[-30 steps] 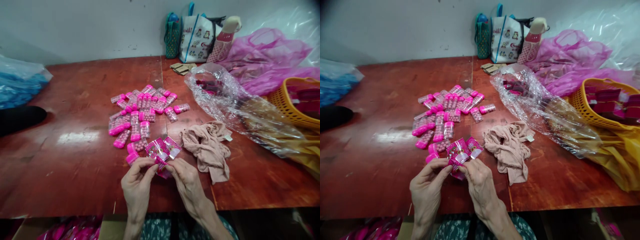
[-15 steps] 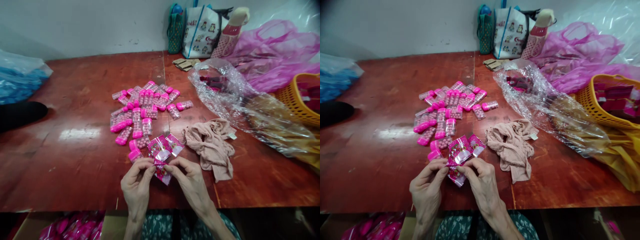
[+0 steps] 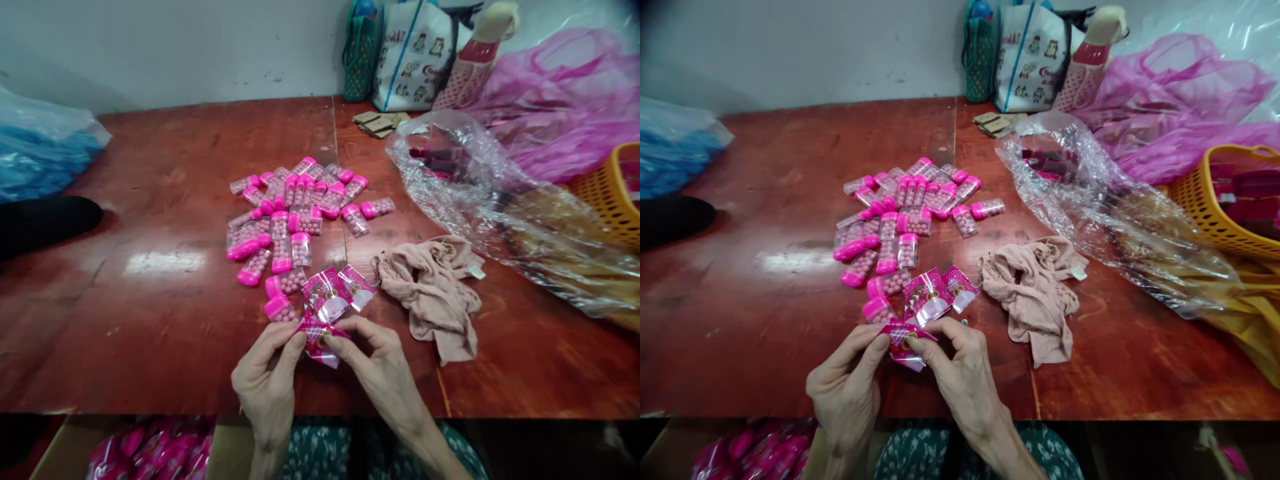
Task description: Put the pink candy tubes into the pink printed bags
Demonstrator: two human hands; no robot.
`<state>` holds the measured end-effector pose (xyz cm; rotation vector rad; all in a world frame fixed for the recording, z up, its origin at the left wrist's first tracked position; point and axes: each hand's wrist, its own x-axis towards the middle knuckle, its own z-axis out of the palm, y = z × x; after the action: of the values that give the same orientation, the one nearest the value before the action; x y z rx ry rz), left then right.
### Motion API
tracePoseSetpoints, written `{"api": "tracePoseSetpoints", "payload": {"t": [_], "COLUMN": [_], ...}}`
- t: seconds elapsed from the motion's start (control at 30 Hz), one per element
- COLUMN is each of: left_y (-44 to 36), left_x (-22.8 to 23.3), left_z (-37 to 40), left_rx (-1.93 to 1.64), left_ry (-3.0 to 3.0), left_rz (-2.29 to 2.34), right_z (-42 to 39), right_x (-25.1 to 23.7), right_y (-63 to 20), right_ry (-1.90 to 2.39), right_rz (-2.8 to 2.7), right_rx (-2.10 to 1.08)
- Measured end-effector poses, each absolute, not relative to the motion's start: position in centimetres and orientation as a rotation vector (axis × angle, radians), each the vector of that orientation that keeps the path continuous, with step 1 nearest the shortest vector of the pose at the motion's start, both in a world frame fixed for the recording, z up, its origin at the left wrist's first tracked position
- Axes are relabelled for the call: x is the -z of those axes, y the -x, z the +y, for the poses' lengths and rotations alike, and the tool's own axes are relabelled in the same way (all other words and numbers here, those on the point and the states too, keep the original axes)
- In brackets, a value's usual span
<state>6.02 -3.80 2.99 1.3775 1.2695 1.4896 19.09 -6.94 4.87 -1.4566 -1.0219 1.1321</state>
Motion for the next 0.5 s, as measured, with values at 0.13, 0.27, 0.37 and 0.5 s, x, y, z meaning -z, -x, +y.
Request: {"api": "tracePoseSetpoints", "payload": {"t": [0.13, 0.27, 0.37, 0.5], "left_y": [-6.1, -5.9, -5.4, -4.7], "left_x": [-3.3, -3.4, -3.5, -3.7], "left_z": [-3.9, -4.0, -3.8, -3.6], "left_rx": [-1.511, -1.542, -1.417, -1.279], "left_ry": [-1.384, -1.344, -1.42, -1.657], "left_rz": [1.232, 1.176, 1.167, 1.199], "right_z": [-6.8, -6.9, -6.9, -6.8], "right_x": [-4.6, -4.0, -3.8, -3.6], "right_y": [-18.8, -18.8, -19.0, -19.1], "right_ry": [1.445, 1.446, 1.457, 1.482], "right_rz": [-1.051, -1.261, -1.377, -1.465], "right_rx": [-1.063, -0.898, -0.785, -0.746]}}
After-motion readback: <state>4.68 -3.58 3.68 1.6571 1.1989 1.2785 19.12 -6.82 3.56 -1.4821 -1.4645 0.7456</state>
